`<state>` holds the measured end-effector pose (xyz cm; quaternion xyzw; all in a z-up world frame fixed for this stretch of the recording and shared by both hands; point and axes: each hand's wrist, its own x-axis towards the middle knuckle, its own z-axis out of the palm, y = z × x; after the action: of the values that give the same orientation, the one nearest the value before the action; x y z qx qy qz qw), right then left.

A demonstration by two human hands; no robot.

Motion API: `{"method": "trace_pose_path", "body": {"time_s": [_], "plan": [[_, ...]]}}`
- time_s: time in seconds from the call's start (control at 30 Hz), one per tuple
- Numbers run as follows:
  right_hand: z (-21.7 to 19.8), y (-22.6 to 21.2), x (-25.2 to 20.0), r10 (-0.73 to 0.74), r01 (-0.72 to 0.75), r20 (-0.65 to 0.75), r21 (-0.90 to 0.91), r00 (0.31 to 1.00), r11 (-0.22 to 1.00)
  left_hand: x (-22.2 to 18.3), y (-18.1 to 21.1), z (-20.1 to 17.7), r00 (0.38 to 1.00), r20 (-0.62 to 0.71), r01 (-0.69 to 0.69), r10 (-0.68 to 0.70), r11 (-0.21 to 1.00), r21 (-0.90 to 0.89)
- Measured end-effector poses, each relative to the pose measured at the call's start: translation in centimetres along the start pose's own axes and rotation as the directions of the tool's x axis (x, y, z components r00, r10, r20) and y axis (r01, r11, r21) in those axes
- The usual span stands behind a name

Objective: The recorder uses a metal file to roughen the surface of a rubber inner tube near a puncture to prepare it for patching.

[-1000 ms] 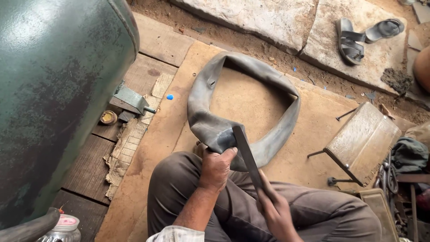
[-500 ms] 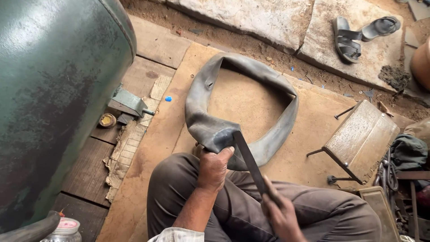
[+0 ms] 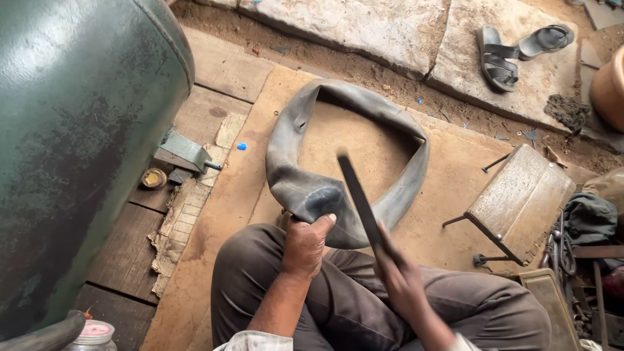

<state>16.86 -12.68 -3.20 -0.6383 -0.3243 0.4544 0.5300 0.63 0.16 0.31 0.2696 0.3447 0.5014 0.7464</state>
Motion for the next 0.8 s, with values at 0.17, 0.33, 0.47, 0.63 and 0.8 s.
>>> {"method": "trace_pose_path", "body": {"time_s": [0.17, 0.33, 0.47, 0.63, 0.8], "plan": [[-2.1, 5.9, -5.0, 0.109, -0.109, 0.012, 0.045, 0.994, 0.993, 0.3, -0.6, -0.3, 0.998, -0.044, -0.032, 0.038, 0.992, 0.126], [5.2, -3.3, 3.1, -0.035, 0.036, 0.005, -0.071, 0.999, 0.997, 0.1, -0.9, -0.7, 1.000, 0.011, 0.013, -0.014, 0.997, 0.072], [6.5, -6.9, 5.0, -0.033, 0.018, -0.096, -0.158, 0.995, 0.987, -0.2, -1.1, -0.9, 1.000, -0.005, 0.012, -0.011, 0.994, 0.106], [-0.4, 1.0, -2.0, 0.018, -0.015, 0.028, -0.111, 0.999, 0.994, 0.3, -0.7, -0.4, 0.998, -0.060, 0.035, -0.034, 0.999, 0.016], [1.2, 2.1, -2.9, 0.073, -0.073, 0.030, -0.009, 0.997, 0.997, 0.4, -1.6, -1.0, 0.998, -0.060, -0.003, 0.003, 1.000, 0.012]]}}
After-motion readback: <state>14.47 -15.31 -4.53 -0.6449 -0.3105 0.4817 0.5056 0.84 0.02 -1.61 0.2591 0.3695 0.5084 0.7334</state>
